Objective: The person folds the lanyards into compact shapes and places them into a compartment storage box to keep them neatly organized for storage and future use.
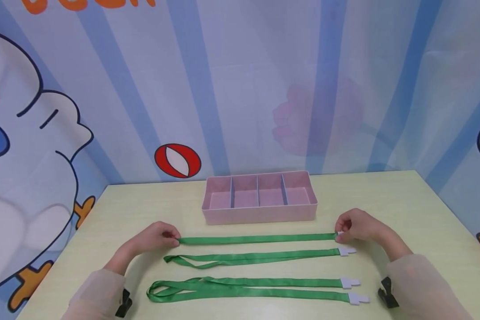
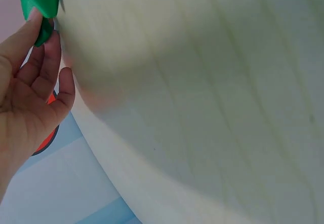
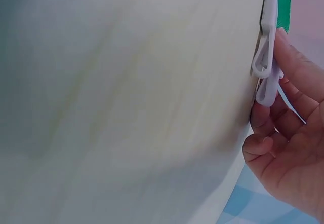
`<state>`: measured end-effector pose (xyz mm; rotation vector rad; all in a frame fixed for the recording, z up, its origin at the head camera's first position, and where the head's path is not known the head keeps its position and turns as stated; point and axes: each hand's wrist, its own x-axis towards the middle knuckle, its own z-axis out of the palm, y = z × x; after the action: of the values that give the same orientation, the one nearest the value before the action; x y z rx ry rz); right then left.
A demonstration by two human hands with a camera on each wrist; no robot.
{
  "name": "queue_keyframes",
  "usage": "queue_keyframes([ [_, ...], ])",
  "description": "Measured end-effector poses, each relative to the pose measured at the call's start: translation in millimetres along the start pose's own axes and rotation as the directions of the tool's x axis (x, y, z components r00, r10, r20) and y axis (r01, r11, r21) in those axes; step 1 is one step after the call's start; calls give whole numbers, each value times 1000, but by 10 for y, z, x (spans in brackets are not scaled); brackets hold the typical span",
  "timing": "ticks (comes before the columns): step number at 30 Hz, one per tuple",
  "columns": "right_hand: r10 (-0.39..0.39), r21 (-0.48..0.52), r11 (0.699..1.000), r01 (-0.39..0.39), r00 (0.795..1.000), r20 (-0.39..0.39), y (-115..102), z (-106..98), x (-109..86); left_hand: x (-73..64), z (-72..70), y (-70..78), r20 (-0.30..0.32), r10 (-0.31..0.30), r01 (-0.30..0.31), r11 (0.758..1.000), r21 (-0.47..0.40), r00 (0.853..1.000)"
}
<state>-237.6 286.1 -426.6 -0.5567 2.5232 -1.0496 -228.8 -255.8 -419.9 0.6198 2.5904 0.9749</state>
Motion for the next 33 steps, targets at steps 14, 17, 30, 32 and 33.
queue_keyframes([
  [14,25,19,1000,-24,999,-40,28,-114,-30,-5,-13,-13,24,2,1,994,-110,1000],
  [17,37,27,999,-36,998,-46,10,-179,-61,-12,-32,12,25,-37,41,987,-156,999],
  [30,73,126,989,-71,997,-12,-47,-413,-192,-8,-94,151,-24,-165,149,935,-322,986],
  [32,66,134,989,-63,998,-15,-68,-447,-212,-6,-112,186,-44,-183,159,933,-324,982],
  [33,62,137,989,-59,998,-17,-78,-464,-223,-4,-121,201,-54,-190,163,932,-323,980],
])
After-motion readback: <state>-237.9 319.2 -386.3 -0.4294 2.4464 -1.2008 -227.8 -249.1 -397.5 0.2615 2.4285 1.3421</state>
